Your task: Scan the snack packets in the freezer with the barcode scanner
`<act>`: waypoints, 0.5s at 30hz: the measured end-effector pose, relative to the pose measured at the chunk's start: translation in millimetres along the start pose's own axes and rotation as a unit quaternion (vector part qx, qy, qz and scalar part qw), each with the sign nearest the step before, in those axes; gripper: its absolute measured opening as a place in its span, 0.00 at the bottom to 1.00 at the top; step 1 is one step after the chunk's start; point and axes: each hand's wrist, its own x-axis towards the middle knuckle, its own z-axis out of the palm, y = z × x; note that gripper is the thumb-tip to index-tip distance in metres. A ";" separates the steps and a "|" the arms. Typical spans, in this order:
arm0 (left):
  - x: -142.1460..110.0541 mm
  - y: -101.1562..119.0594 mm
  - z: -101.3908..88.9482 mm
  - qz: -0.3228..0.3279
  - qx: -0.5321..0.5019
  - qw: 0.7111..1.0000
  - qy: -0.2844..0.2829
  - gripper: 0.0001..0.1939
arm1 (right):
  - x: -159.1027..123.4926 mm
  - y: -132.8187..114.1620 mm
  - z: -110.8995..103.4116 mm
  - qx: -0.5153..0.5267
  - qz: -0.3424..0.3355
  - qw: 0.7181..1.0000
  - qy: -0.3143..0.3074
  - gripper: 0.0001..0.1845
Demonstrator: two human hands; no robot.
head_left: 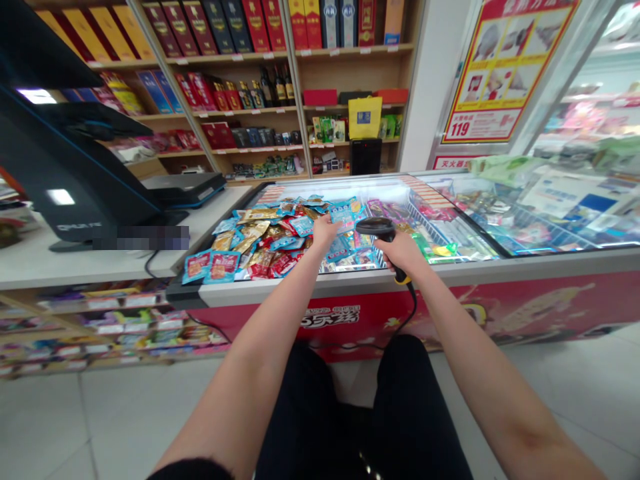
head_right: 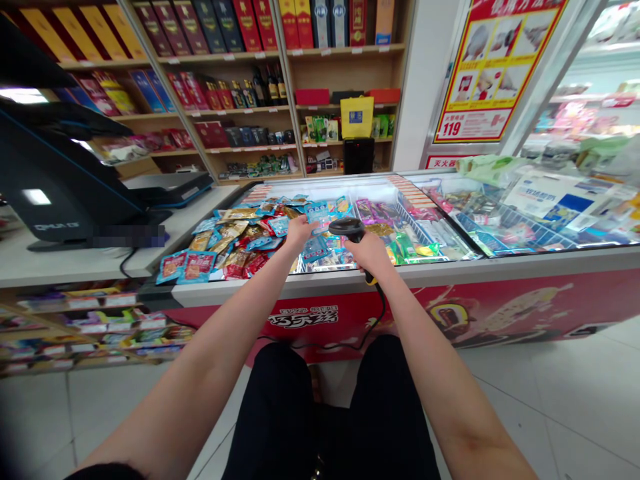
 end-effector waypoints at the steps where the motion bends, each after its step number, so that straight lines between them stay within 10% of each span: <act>1: 1.4 -1.0 -0.2 0.000 0.006 1.000 0.001 0.09 | 1.3 0.5 1.1 0.002 0.002 1.000 0.000 0.09; 15: -3.7 10.1 25.5 -0.023 0.045 0.997 -0.060 0.05 | 32.9 29.3 -23.0 0.214 0.111 0.970 0.014 0.10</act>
